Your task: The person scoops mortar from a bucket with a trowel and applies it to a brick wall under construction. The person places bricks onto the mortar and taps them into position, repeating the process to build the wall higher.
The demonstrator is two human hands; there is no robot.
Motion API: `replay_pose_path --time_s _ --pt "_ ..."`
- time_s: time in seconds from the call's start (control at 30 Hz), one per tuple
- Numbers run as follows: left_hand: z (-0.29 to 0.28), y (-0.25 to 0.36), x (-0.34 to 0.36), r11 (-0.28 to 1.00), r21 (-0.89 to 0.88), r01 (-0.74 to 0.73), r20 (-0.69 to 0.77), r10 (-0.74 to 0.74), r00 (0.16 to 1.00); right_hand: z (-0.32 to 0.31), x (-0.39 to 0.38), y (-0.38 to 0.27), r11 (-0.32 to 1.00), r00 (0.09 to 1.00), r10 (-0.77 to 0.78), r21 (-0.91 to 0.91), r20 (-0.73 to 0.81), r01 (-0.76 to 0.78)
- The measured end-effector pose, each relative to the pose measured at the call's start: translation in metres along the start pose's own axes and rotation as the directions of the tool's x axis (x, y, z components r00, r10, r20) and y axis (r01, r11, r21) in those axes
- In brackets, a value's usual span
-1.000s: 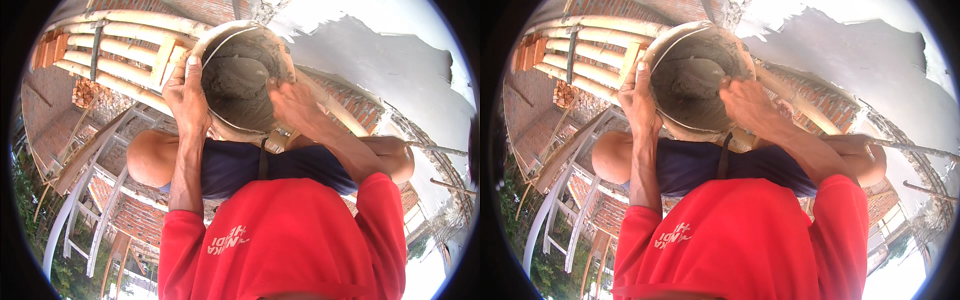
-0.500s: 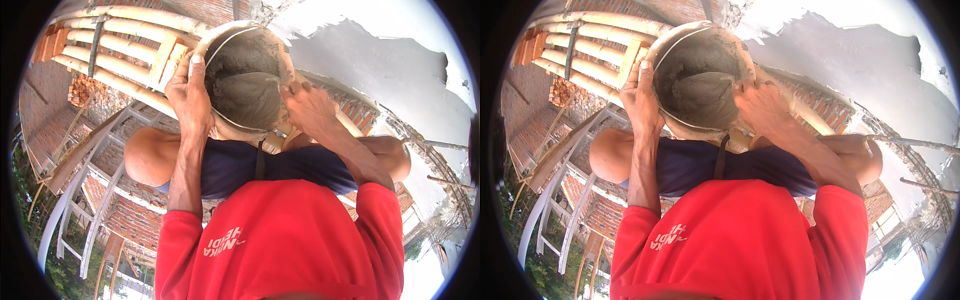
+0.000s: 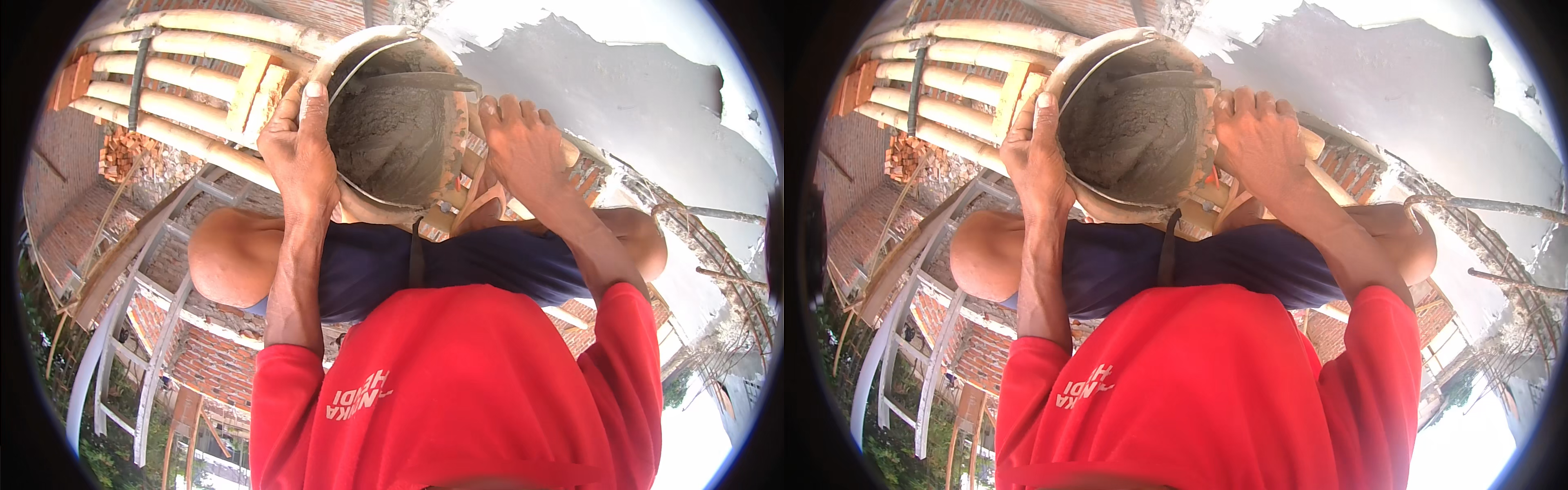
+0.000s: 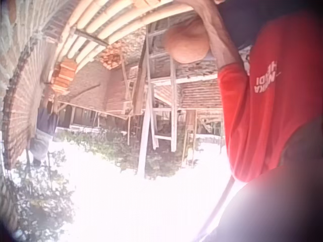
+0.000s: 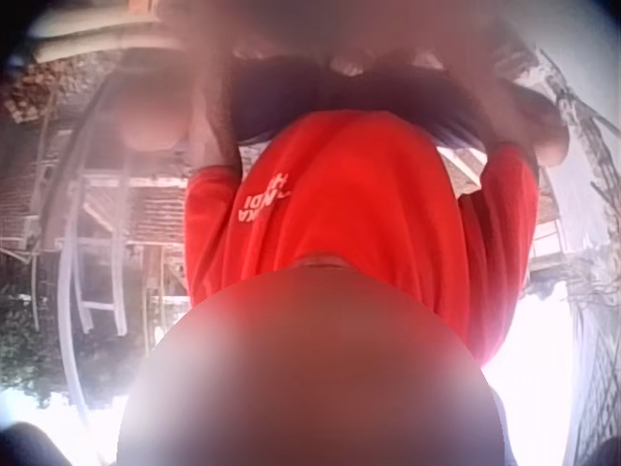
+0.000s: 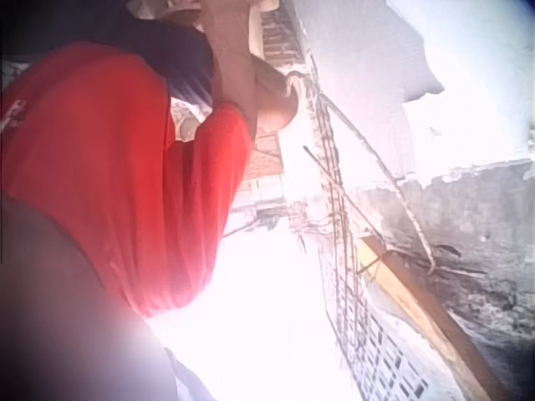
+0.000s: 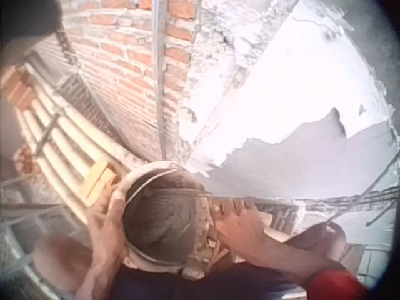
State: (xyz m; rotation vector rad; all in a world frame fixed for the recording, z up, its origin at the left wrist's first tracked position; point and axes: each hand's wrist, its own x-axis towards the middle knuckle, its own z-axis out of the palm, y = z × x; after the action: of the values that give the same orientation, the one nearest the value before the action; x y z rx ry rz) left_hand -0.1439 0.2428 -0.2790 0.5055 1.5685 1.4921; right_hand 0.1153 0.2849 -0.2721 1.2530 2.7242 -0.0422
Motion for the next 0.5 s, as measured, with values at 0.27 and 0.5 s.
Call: replay_pose_path --time_s 0.27,0.5 --pt "-0.001 -0.001 0.0 0.996 0.072 -0.051 0.031 0.049 0.998 0.046 0.012 -0.018 0.888 0.75 -0.078 0.388 0.657 -0.247" --pt "-0.002 0.003 -0.001 0.996 0.084 -0.03 0.052 0.026 0.998 0.066 -0.015 -0.038 0.731 0.885 -0.045 0.619 0.463 -0.287"
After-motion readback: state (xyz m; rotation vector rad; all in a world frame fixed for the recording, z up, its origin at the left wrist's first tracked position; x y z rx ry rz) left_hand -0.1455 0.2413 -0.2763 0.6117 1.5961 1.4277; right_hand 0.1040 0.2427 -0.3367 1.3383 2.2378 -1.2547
